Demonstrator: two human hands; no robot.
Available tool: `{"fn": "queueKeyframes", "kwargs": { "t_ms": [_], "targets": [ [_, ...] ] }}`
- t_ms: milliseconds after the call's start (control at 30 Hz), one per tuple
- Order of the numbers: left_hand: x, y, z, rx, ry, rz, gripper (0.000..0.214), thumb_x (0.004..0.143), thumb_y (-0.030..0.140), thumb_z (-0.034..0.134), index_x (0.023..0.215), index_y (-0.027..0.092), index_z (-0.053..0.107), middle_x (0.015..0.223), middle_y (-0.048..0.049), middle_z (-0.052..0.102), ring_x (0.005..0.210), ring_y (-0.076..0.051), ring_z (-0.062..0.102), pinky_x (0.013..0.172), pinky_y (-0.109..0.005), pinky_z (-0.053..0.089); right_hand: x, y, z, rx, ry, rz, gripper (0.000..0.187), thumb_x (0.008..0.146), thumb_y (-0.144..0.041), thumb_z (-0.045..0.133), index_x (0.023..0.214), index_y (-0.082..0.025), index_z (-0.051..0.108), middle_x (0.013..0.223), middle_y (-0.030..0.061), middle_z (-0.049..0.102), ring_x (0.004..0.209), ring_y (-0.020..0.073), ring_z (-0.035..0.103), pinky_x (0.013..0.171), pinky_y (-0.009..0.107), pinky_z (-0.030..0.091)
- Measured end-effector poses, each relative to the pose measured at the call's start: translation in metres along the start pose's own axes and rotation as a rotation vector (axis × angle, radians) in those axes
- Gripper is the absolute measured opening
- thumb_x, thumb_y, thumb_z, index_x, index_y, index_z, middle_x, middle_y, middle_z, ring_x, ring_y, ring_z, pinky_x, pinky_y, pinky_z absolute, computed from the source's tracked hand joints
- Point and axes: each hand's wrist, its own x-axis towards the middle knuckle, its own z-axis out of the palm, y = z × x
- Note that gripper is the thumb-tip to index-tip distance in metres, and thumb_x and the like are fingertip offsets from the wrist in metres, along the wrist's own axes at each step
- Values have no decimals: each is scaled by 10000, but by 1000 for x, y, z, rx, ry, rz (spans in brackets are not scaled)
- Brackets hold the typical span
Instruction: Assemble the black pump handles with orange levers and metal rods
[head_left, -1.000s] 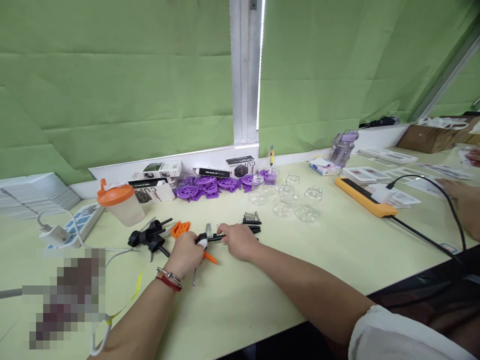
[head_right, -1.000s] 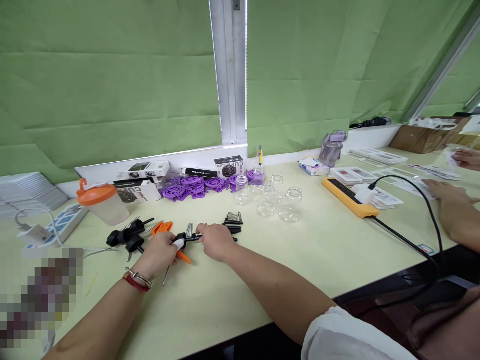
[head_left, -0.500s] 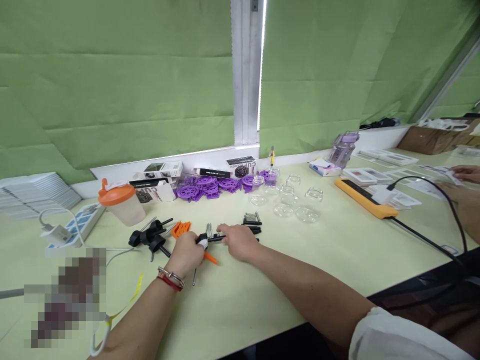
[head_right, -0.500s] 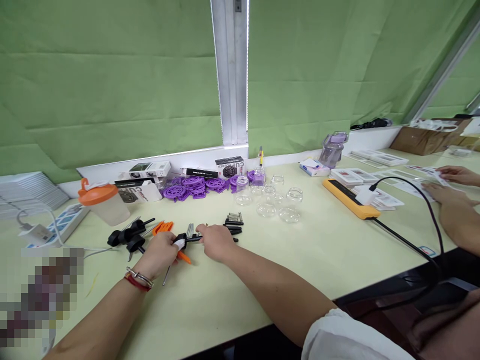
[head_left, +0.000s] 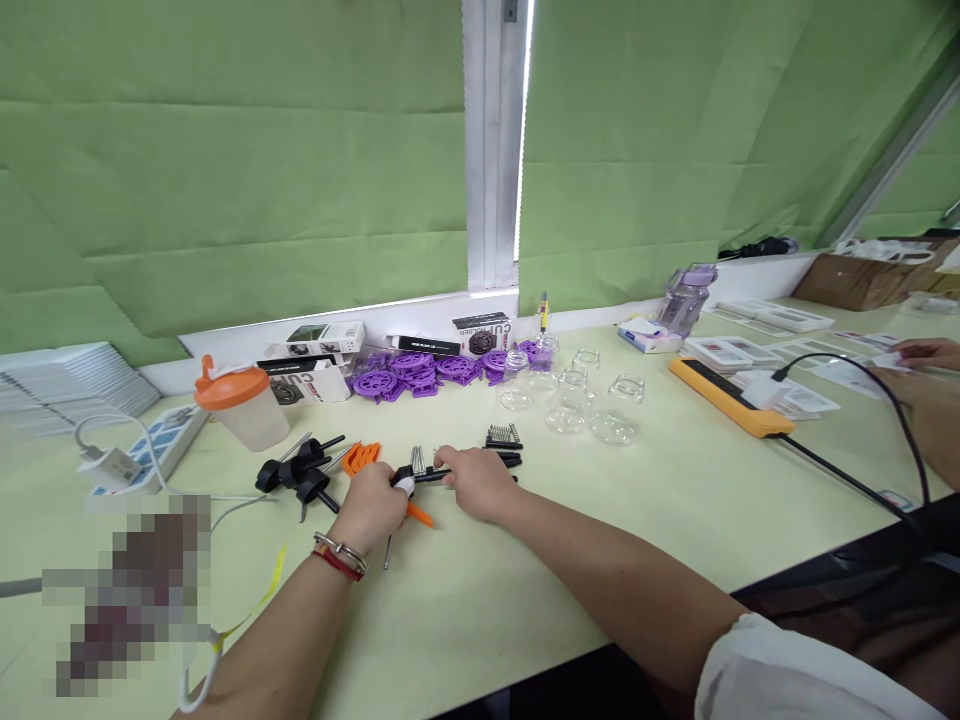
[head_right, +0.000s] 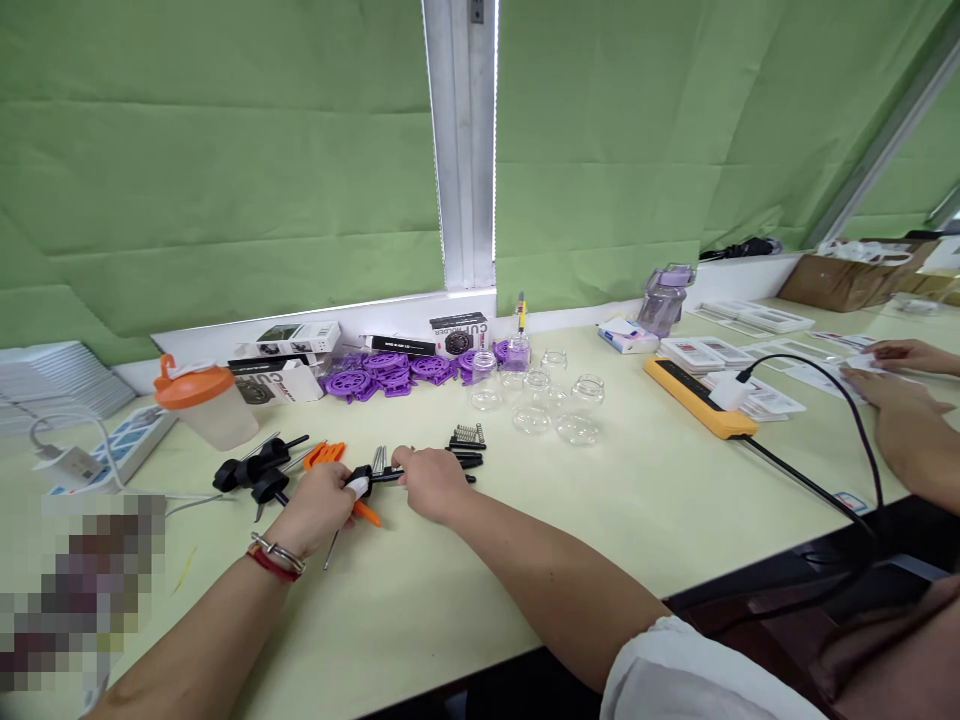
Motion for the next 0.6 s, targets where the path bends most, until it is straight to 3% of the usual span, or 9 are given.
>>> {"fn": "queueKeyframes", "kwargs": {
  "t_ms": [167, 433, 600],
  "targets": [
    [0, 1, 0, -1, -9, -3, 88, 702, 210, 547, 622, 189, 520, 509, -39, 589, 476, -202, 606, 422, -279, 407, 0, -1, 0, -61, -32, 11, 348, 811, -141, 532, 1138, -253, 572, 942, 25, 712, 850, 194, 633, 621, 263, 315],
    [-6, 10, -4, 15, -20, -43, 85, 730, 211, 547, 654, 175, 534, 519, -39, 589, 488, -196, 605, 435, -270, 404, 0, -2, -3, -17, -19, 21, 390, 804, -122, 535, 1170, -257, 526, 935, 0, 716, 854, 182, 632, 625, 261, 315],
    [-7, 10, -4, 29, -18, -40, 78, 729, 214, 543, 662, 173, 544, 528, -42, 590, 499, -200, 607, 435, -274, 405, 0, -1, -1, -59, -50, 16, 337, 806, -122, 520, 1101, -259, 608, 914, 15, 718, 851, 187, 639, 626, 260, 328]
  ]
}}
